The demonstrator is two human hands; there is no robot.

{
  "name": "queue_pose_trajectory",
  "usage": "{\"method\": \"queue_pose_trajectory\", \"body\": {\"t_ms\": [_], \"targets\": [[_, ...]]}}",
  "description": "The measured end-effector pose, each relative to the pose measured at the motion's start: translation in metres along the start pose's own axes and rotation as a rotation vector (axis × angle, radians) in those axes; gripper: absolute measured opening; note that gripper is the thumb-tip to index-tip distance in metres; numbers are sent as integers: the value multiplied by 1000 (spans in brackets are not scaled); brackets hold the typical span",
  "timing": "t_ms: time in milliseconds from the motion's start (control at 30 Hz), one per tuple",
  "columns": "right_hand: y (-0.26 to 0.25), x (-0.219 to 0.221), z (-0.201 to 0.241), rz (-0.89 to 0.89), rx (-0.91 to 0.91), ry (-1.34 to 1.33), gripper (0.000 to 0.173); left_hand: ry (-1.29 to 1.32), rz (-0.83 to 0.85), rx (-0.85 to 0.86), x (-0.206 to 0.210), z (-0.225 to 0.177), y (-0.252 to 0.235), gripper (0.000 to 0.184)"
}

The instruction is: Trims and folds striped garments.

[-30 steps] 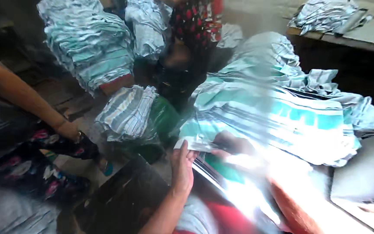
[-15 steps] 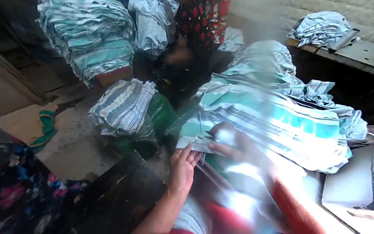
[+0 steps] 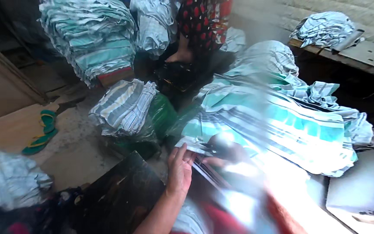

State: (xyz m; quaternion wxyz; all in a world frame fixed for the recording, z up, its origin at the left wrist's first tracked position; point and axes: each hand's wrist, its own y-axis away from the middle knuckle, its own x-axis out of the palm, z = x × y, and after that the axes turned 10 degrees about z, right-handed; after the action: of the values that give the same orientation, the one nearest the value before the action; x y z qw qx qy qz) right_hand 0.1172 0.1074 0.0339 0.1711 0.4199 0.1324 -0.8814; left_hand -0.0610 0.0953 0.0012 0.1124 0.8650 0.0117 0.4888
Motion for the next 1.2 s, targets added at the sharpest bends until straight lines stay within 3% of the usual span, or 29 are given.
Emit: {"method": "queue_pose_trajectory", "body": {"t_ms": [67,167,267,400,533,900,1200], "targets": [[3,3,0,-10,-39,109,56,14,25,-34,1,1,2,11],[5,5,-2,-50,-99,195,26,55,7,-93,4,2,5,14],[5,-5,0,-27,-42,125,30,85,-9,-106,4,4,4,24],[4,-14,3,86,77,103,32,15,-9,-27,6,8,8,18],[7,-6,-8,-22,-19,41,57,-81,88,113,5,12,7,16],[7,-3,-8,-105,-82,140,44,-139,79,175,5,12,7,18],[6,0,-8,-119,-49,181,46,-124,68,172,5,13,6,18]]}}
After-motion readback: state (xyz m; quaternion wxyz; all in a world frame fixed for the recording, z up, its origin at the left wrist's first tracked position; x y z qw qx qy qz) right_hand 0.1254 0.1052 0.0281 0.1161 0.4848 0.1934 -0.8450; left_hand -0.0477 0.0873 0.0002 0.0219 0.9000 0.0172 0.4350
